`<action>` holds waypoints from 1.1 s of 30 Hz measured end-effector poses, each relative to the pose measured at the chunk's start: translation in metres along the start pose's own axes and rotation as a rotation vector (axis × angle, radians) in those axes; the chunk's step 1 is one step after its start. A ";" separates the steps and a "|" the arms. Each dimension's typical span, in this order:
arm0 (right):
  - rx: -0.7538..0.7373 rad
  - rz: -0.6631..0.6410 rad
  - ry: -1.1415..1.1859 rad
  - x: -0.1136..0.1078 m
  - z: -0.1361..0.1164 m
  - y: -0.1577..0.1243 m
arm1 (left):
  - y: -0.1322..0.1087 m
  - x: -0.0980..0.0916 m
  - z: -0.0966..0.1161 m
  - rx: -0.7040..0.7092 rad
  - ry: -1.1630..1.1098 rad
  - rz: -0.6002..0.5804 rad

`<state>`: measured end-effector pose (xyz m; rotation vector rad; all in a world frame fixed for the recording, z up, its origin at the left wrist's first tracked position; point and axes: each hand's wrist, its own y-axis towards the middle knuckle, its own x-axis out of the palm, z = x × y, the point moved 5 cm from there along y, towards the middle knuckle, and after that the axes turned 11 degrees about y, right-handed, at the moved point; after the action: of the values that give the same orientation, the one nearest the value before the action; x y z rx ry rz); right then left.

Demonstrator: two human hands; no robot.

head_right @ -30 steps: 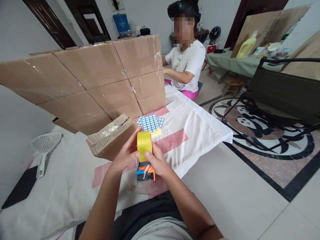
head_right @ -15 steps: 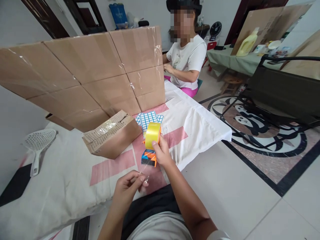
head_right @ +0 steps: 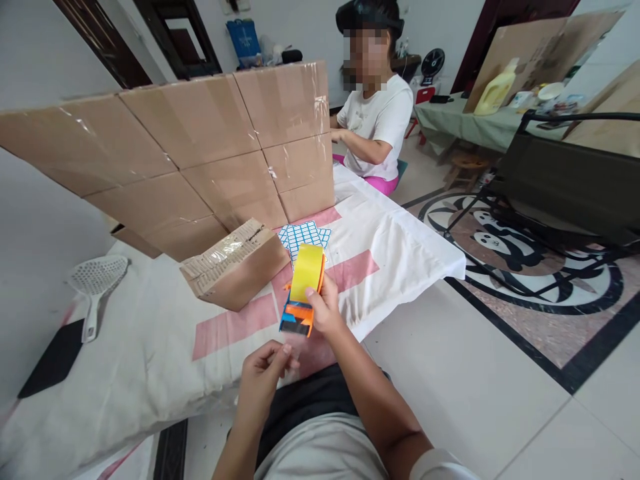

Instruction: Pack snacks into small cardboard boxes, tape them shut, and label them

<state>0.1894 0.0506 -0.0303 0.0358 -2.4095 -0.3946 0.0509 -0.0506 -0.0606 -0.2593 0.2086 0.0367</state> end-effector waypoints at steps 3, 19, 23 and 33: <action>0.014 0.005 0.013 0.007 -0.008 -0.005 | 0.003 0.001 -0.001 0.045 0.036 0.059; 0.201 0.256 0.214 0.012 -0.006 -0.012 | 0.004 0.008 -0.004 0.295 0.051 0.066; 0.197 0.386 0.205 0.007 -0.006 -0.017 | 0.001 0.008 -0.002 0.325 0.029 0.094; 0.350 0.370 0.327 0.010 -0.007 -0.026 | -0.009 0.009 0.007 0.352 0.014 0.021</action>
<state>0.1845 0.0222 -0.0268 -0.1743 -2.0739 0.1924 0.0621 -0.0570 -0.0534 0.0929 0.2274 0.0187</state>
